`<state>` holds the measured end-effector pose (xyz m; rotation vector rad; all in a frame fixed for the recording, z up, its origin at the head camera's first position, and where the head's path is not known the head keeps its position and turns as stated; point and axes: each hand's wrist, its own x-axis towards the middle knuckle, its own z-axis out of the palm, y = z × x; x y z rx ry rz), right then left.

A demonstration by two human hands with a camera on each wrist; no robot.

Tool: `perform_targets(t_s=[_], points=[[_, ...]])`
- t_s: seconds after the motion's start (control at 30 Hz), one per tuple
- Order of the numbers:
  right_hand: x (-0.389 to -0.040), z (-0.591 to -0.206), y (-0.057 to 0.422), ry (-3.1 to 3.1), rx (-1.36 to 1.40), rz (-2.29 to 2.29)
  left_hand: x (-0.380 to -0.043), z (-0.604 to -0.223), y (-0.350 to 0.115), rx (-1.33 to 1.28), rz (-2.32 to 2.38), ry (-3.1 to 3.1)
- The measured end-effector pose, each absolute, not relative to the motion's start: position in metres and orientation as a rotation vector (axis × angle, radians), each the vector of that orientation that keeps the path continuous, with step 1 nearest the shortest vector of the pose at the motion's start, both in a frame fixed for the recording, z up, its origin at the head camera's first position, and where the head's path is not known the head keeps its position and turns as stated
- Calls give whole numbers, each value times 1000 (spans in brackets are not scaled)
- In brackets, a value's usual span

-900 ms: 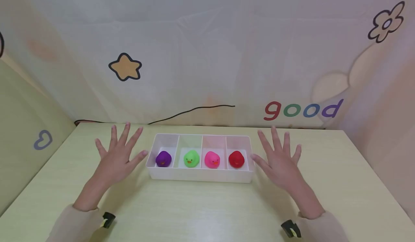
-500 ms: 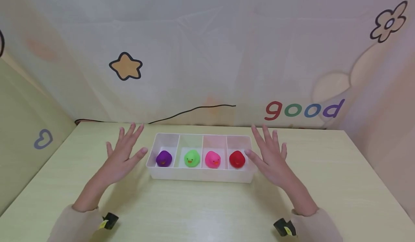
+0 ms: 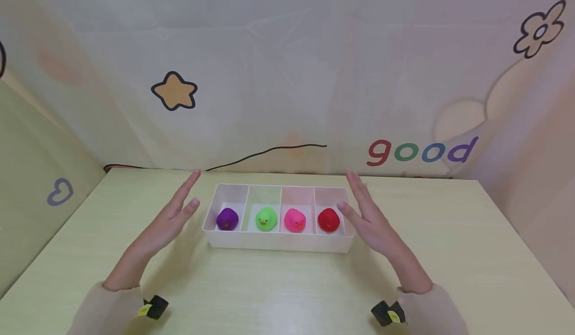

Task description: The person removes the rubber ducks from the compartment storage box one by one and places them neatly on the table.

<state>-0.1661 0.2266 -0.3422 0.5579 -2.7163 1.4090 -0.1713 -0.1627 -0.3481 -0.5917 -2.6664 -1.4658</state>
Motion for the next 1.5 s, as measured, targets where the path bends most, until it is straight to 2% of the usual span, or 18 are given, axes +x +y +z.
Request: perform_targets(t_s=[0.27,0.8,1.1,1.5], points=[[-171,-344,221,-2654,592,1629,-173,-350,-164,-558,-1846,-2536],[-180,-350,216,-2764,436,1683,-184,-366,-165,-333,-2103,-2483],[-187,-350,209,-2865,489,1594,-193,-373,-164,-267,-2077,-2550],[-193,-354,196,-3030,414,1145,-204,-382,-162,-282,-2090,-2649]])
